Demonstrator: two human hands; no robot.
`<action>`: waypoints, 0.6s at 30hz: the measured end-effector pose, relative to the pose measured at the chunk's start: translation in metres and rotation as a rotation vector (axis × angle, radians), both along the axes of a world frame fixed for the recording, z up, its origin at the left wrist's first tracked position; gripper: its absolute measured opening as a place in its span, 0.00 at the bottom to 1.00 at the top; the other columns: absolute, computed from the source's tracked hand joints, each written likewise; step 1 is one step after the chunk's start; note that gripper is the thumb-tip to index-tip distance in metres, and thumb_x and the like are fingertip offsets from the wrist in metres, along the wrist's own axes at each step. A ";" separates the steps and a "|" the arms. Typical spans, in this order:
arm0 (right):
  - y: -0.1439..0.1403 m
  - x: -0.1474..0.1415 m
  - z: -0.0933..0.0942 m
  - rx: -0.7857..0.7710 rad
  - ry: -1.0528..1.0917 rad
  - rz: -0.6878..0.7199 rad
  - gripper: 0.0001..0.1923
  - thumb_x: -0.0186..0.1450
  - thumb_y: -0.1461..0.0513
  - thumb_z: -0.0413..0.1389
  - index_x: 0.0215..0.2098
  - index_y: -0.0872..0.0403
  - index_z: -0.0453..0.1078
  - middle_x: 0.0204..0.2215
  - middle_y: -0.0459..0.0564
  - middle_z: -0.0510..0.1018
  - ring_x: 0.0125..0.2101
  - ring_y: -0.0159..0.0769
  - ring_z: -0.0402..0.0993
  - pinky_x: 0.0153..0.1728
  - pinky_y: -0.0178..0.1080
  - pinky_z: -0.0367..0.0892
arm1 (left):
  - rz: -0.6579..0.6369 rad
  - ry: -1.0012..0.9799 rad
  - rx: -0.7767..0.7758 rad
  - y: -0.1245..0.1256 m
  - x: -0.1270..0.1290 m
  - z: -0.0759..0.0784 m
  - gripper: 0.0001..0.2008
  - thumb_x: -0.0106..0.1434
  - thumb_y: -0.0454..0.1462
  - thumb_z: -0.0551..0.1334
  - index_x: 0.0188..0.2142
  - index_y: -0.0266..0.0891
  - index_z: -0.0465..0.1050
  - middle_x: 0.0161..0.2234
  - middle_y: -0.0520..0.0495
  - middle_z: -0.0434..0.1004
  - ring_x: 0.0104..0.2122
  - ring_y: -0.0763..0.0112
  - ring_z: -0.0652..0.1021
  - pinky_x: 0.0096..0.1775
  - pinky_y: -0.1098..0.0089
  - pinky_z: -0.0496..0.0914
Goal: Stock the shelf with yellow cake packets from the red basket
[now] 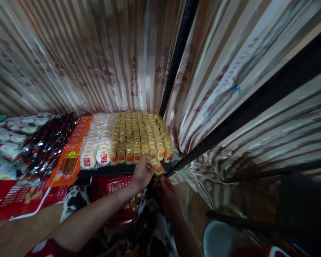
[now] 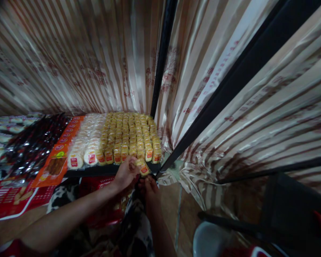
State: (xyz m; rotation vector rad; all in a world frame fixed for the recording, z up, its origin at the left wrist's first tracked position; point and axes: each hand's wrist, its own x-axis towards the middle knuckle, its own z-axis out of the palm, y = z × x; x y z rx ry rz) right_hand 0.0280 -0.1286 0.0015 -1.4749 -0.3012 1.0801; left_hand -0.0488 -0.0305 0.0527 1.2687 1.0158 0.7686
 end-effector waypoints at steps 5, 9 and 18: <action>0.000 0.006 0.001 0.067 -0.275 -0.033 0.21 0.56 0.48 0.55 0.42 0.53 0.64 0.29 0.48 0.76 0.27 0.34 0.72 0.30 0.37 0.68 | -0.110 0.300 0.377 0.018 0.018 0.017 0.09 0.56 0.34 0.57 0.38 0.41 0.63 0.24 0.55 0.65 0.24 0.74 0.68 0.29 0.73 0.61; 0.004 0.012 -0.010 0.139 -0.570 -0.069 0.19 0.59 0.50 0.52 0.43 0.54 0.65 0.39 0.53 0.76 0.37 0.38 0.73 0.40 0.42 0.69 | -0.196 0.501 0.565 0.024 0.030 0.026 0.10 0.57 0.33 0.57 0.40 0.38 0.64 0.33 0.49 0.68 0.32 0.70 0.70 0.37 0.70 0.65; 0.017 0.022 -0.012 0.209 -0.870 -0.039 0.17 0.65 0.57 0.47 0.47 0.56 0.65 0.43 0.57 0.73 0.45 0.41 0.70 0.47 0.48 0.66 | -0.293 0.795 0.659 0.021 0.045 0.025 0.11 0.60 0.33 0.54 0.43 0.37 0.64 0.44 0.44 0.66 0.37 0.68 0.73 0.38 0.70 0.68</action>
